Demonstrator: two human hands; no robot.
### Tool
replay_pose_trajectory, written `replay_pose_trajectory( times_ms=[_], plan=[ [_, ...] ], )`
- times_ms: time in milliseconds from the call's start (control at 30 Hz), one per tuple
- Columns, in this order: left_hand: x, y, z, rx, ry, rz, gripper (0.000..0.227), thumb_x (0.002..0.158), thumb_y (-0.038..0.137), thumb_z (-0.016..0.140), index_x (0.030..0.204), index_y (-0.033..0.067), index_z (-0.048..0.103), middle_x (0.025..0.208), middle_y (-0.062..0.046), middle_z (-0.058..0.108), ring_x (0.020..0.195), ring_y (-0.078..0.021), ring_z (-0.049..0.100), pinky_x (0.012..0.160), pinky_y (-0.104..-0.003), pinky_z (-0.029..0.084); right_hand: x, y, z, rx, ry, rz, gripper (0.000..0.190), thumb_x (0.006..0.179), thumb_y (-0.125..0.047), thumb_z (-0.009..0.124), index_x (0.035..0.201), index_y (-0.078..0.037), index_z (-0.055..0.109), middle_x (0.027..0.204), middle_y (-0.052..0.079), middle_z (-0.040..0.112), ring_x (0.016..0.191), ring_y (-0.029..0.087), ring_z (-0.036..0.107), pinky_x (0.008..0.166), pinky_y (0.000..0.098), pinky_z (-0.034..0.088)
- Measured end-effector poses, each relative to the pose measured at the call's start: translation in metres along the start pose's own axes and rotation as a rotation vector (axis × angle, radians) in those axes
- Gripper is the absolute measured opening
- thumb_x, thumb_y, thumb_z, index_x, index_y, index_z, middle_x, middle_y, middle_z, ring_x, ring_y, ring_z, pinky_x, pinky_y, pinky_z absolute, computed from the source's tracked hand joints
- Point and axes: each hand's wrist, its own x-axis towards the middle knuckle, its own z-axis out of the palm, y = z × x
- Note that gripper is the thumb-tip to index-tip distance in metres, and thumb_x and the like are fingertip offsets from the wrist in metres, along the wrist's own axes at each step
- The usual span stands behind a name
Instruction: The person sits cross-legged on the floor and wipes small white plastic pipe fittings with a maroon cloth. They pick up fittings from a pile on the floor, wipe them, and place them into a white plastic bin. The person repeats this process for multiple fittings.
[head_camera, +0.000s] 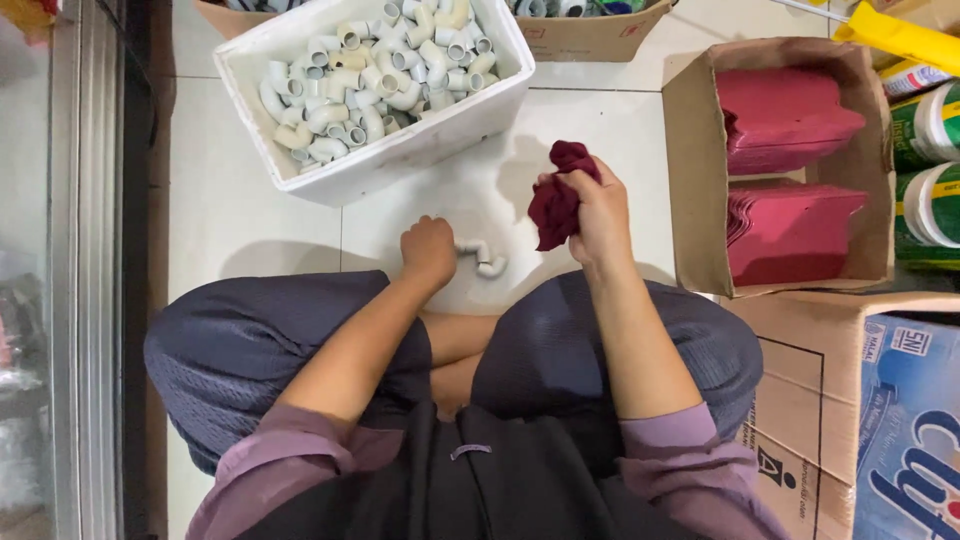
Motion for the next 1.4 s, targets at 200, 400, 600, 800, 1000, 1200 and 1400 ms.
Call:
replay_pose_trajectory(
  times_ms=[200, 400, 600, 800, 1000, 1200, 1400],
  plan=[
    [-0.047, 0.045, -0.107, -0.652, 0.119, 0.061, 0.035, 0.091, 0.024, 0.078, 0.107, -0.0058, 0.072, 0.097, -0.023, 0.071, 0.099, -0.0409, 0.071, 0.082, -0.048, 0.057, -0.04, -0.003, 0.034, -1.011, -0.138, -0.561, 0.051, 0.092, -0.03, 0.079, 0.126, -0.006, 0.05, 0.12, 0.021, 0.055, 0.104, 0.057, 0.065, 0.088, 0.0687, 0.053],
    [-0.036, 0.033, -0.092, -0.895, 0.503, 0.342, 0.021, 0.085, 0.017, 0.088, 0.096, 0.0054, 0.074, 0.084, -0.01, 0.067, 0.089, -0.0271, 0.069, 0.086, -0.041, 0.054, -0.031, 0.023, 0.036, -1.212, -0.31, -0.98, 0.022, 0.101, -0.023, 0.064, 0.121, -0.014, 0.069, 0.126, 0.012, 0.063, 0.111, 0.038, 0.066, 0.088, 0.0478, 0.057],
    [-0.071, 0.054, -0.134, -0.932, 0.524, 0.461, 0.025, 0.083, 0.014, 0.087, 0.104, 0.0072, 0.075, 0.089, -0.01, 0.067, 0.092, -0.0292, 0.07, 0.09, -0.041, 0.055, 0.02, 0.038, -0.012, -0.544, -0.35, -0.478, 0.027, 0.108, -0.027, 0.057, 0.109, -0.004, 0.071, 0.112, 0.009, 0.067, 0.108, 0.027, 0.066, 0.1, 0.0416, 0.048],
    [-0.056, 0.049, -0.108, -0.858, 0.58, 0.489, 0.021, 0.09, 0.014, 0.082, 0.109, 0.0124, 0.073, 0.095, -0.006, 0.059, 0.1, -0.0295, 0.068, 0.092, -0.041, 0.054, -0.014, 0.012, 0.014, -0.646, -0.494, -0.653, 0.026, 0.091, -0.016, 0.082, 0.114, -0.008, 0.071, 0.098, 0.008, 0.065, 0.088, 0.023, 0.064, 0.083, 0.0337, 0.05],
    [-0.04, 0.05, -0.093, -1.487, 0.017, 0.147, 0.036, 0.103, 0.031, 0.063, 0.122, 0.0012, 0.071, 0.108, -0.014, 0.075, 0.101, -0.0235, 0.073, 0.094, -0.04, 0.056, -0.019, 0.012, 0.015, -0.675, -0.39, -0.897, 0.026, 0.088, -0.005, 0.085, 0.11, -0.006, 0.071, 0.101, 0.008, 0.065, 0.081, 0.023, 0.062, 0.07, 0.031, 0.047],
    [-0.048, 0.062, -0.091, -1.676, 0.127, 0.166, 0.035, 0.087, 0.017, 0.085, 0.119, 0.0066, 0.073, 0.104, -0.002, 0.068, 0.096, -0.0105, 0.068, 0.095, -0.03, 0.056, -0.019, 0.029, 0.013, -0.744, -0.27, -0.872, 0.022, 0.082, 0.002, 0.084, 0.096, -0.002, 0.068, 0.08, 0.01, 0.063, 0.065, 0.023, 0.06, 0.056, 0.0302, 0.045],
    [-0.047, 0.057, -0.099, -1.549, 0.245, 0.212, 0.037, 0.097, 0.028, 0.076, 0.128, 0.0084, 0.071, 0.109, -0.005, 0.067, 0.101, -0.0121, 0.063, 0.098, -0.034, 0.053, -0.026, 0.013, 0.012, -0.766, -0.342, -0.585, 0.017, 0.081, -0.005, 0.083, 0.096, -0.004, 0.076, 0.079, 0.016, 0.068, 0.072, 0.03, 0.068, 0.065, 0.0378, 0.05]
  ],
)
